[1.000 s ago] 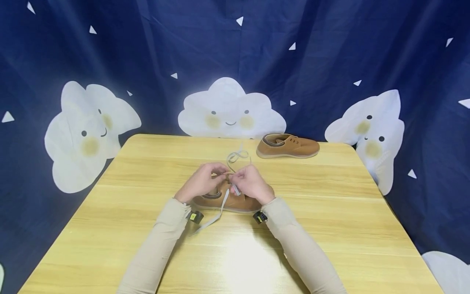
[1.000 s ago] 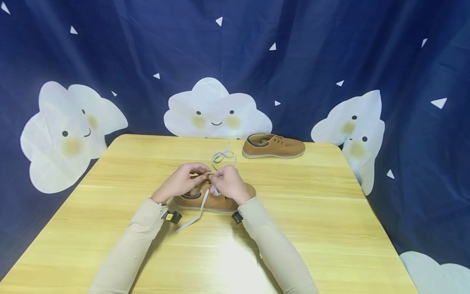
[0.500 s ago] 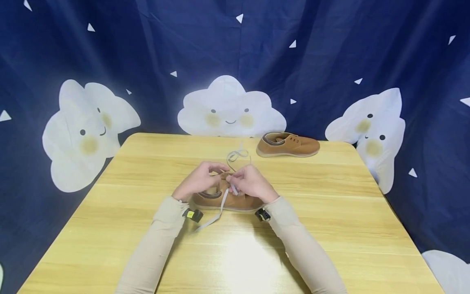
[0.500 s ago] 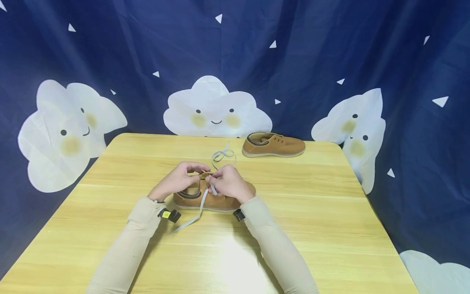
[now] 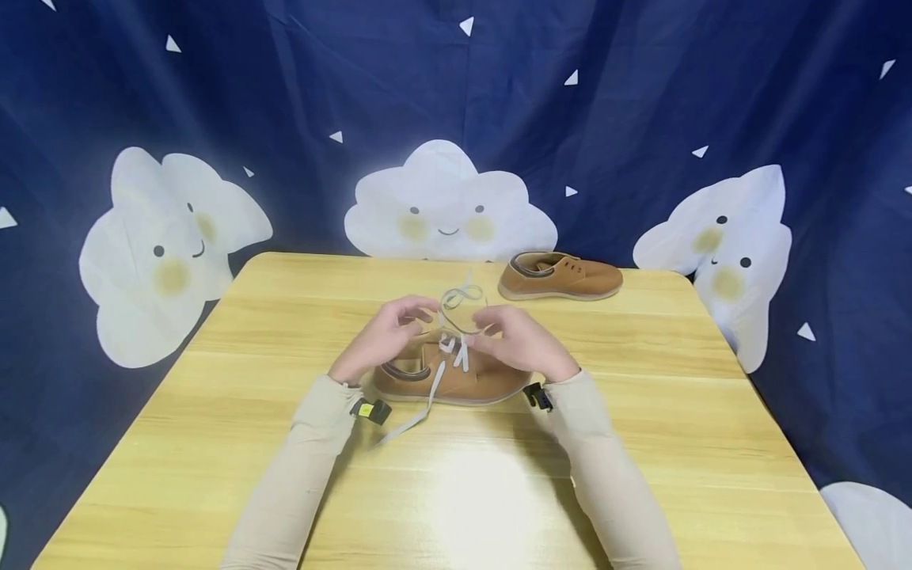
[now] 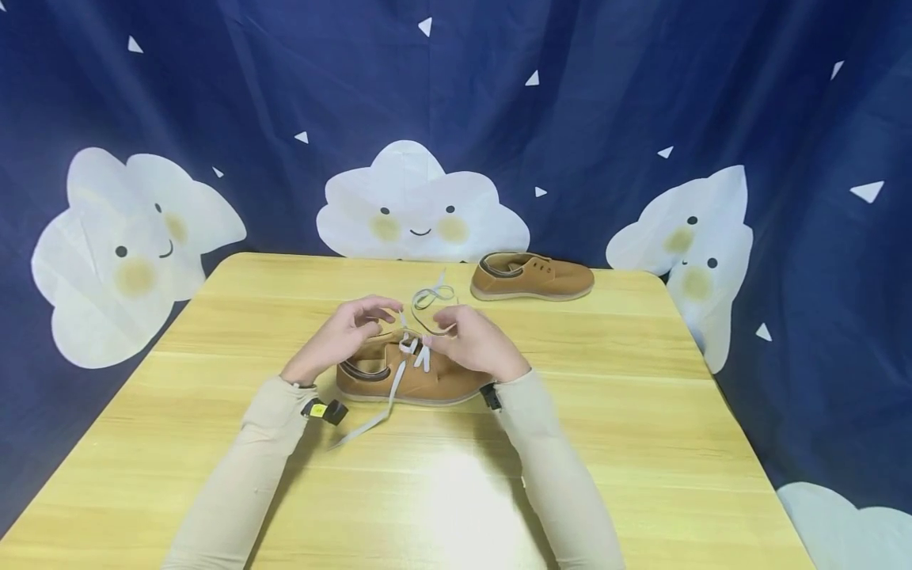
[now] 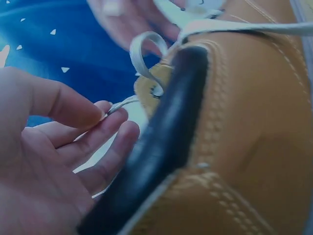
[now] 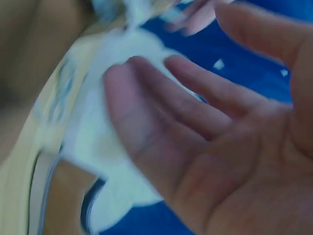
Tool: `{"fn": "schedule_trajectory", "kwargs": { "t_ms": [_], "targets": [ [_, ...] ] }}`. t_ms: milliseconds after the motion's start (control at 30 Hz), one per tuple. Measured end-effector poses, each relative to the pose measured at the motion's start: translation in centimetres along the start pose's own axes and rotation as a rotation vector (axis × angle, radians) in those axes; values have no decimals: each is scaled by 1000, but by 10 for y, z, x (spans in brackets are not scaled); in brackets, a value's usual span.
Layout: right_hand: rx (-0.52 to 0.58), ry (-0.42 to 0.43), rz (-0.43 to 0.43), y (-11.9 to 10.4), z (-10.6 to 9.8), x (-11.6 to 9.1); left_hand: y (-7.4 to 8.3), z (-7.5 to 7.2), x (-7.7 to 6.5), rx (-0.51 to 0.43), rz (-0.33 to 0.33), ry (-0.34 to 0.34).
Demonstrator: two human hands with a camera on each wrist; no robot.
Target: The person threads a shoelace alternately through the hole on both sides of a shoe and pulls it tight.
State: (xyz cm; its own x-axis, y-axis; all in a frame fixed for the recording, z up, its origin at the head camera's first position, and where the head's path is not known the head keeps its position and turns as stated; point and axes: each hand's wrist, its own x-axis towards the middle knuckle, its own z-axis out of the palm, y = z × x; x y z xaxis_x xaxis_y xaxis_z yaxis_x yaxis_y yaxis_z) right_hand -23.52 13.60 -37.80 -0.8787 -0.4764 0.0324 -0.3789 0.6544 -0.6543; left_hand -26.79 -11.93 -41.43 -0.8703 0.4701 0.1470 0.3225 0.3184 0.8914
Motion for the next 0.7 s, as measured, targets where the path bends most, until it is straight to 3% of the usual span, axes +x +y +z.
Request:
{"fn": "schedule_trajectory", "kwargs": {
  "t_ms": [267, 433, 533, 600, 700],
  "targets": [
    [-136, -283, 149, 28, 4, 5, 17, -10, -5, -77, 88, 57],
    [-178, -335, 205, 29, 11, 7, 20, -16, -6, -99, 104, 112],
    [-208, -335, 212, 27, 12, 8, 12, -19, -4, -41, 36, 143],
    [-218, -331, 222, 25, 13, 9, 1, -20, -2, 23, -70, 140],
    [-223, -324, 233, 24, 13, 9, -18, -20, 1, 109, -214, 80]
  ]
}}
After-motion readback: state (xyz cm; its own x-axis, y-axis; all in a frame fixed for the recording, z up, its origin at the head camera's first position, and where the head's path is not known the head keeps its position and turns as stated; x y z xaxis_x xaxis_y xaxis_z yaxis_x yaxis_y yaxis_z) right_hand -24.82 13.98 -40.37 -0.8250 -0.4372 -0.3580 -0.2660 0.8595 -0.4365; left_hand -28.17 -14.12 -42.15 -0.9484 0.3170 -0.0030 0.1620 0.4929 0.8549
